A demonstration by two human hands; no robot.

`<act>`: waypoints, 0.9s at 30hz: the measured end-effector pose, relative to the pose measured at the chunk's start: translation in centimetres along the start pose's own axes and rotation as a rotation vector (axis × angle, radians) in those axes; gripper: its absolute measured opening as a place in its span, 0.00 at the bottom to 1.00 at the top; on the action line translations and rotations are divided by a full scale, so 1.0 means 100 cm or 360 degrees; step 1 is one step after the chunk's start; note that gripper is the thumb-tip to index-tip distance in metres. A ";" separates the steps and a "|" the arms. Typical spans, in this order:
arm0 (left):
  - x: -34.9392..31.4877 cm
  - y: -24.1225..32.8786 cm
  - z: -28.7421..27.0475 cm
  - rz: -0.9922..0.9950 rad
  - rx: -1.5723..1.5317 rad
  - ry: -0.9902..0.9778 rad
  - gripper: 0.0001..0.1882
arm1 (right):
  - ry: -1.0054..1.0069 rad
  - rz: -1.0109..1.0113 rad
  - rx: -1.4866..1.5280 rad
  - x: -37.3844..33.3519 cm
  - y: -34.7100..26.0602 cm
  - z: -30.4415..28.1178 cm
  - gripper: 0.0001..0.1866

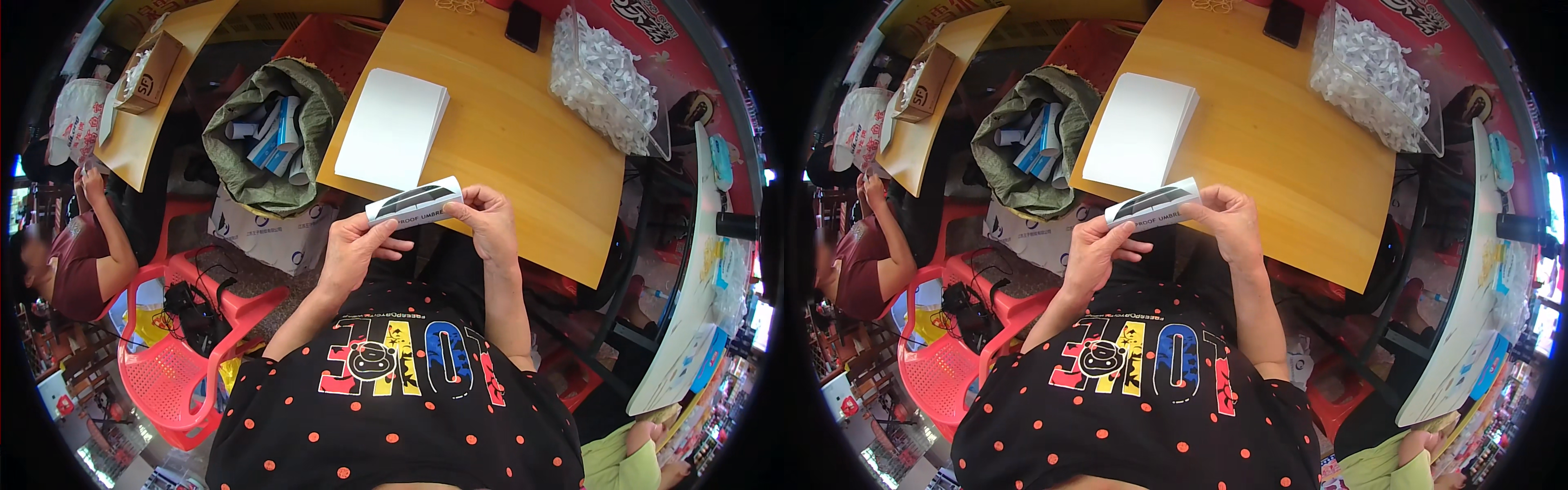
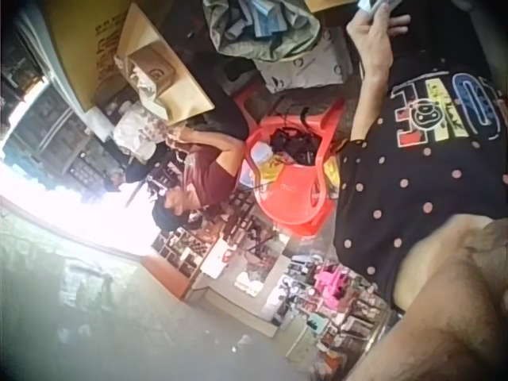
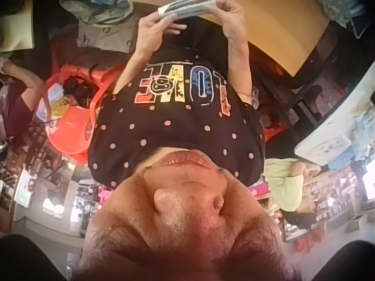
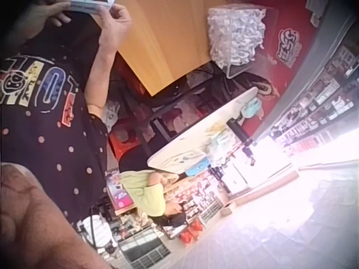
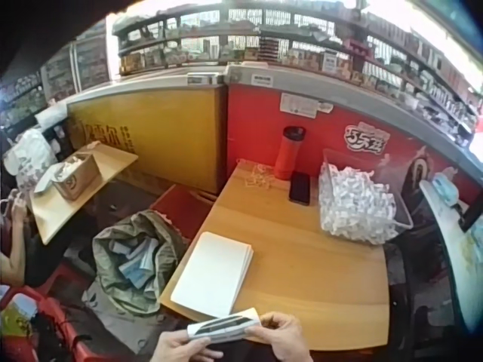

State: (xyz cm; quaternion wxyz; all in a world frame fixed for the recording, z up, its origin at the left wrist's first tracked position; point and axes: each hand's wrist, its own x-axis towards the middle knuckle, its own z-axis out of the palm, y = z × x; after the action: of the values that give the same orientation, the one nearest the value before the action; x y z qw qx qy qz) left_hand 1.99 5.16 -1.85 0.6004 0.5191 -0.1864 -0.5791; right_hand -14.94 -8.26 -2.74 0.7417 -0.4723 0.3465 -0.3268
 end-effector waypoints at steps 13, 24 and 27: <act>0.008 -0.008 -0.009 -0.0143 -0.0449 0.0017 0.11 | -0.0089 -0.0017 0.0087 0.003 0.005 -0.001 0.04; 0.009 -0.010 -0.007 -0.0128 -0.0544 -0.0071 0.13 | -0.0055 -0.0003 0.0075 0.005 0.012 -0.006 0.05; 0.009 -0.011 -0.009 -0.0107 -0.0584 -0.0094 0.14 | -0.0064 0.0002 0.0080 0.006 0.013 -0.005 0.05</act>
State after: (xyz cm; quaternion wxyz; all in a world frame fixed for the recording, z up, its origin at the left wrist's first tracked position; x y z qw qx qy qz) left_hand 2.40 4.98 -3.44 0.6595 0.3896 -0.0776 -0.6382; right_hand -14.82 -8.60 -4.20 0.7603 -0.4598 0.3235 -0.3254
